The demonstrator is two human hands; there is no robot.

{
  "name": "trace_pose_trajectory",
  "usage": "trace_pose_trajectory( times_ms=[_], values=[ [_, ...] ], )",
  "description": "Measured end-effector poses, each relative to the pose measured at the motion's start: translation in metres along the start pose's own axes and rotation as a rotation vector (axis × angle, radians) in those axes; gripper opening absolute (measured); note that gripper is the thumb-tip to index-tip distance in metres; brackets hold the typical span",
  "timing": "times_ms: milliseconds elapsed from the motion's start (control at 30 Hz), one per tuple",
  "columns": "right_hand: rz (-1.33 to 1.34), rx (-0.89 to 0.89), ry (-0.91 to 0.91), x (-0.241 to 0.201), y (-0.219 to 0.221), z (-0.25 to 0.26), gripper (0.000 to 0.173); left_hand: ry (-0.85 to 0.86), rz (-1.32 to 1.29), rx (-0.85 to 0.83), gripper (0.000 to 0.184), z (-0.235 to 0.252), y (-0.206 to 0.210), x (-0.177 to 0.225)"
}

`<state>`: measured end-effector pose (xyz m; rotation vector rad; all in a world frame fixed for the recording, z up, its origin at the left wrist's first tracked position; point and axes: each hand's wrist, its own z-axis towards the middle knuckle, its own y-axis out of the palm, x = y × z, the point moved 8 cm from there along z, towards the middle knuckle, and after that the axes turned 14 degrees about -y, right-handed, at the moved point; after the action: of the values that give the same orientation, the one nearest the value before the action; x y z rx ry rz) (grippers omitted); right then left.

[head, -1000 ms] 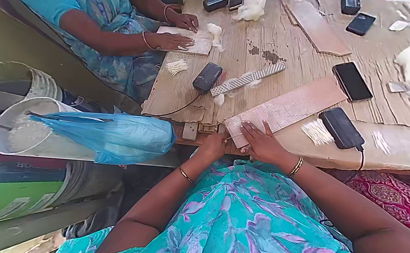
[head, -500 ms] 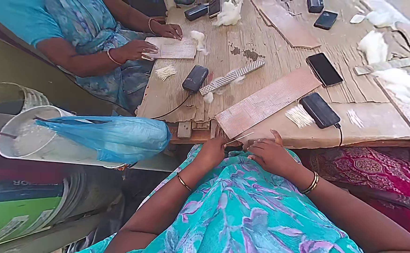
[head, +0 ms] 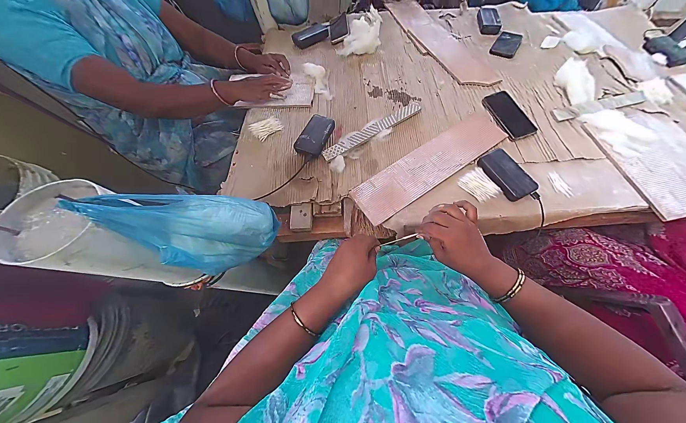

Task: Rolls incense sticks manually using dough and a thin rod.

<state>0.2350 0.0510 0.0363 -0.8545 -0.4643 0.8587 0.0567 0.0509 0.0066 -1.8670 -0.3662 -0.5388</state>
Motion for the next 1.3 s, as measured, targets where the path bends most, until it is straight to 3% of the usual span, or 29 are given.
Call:
trace_pose_trajectory(
  times_ms=[133,367,667,800,900,1067,1300],
  values=[
    [-0.042,0.009,0.138,0.019,-0.017,-0.018,0.020,0.006,0.010,0.059,0.031,-0.001,-0.007,-0.002],
    [-0.149,-0.043,0.745,0.114,-0.021,-0.065,0.022,-0.039,-0.001,0.044,0.032,0.006,-0.004,-0.009],
    [-0.145,-0.099,1.070,0.156,-0.006,-0.087,0.031,-0.048,-0.008,-0.020,0.034,0.008,0.001,-0.014],
    [-0.119,-0.082,1.055,0.160,-0.023,-0.092,0.030,-0.035,-0.020,-0.024,0.033,0.011,0.004,-0.015],
    [-0.107,-0.144,0.895,0.156,-0.021,-0.085,0.027,-0.013,-0.025,-0.031,0.032,0.012,0.007,-0.015],
    [-0.103,-0.221,0.662,0.148,0.001,-0.077,0.035,-0.022,-0.026,-0.059,0.032,0.015,0.010,-0.018],
    [-0.164,-0.159,0.579,0.153,-0.005,-0.075,0.033,-0.069,0.011,-0.135,0.033,0.020,0.012,-0.024]
  ],
)
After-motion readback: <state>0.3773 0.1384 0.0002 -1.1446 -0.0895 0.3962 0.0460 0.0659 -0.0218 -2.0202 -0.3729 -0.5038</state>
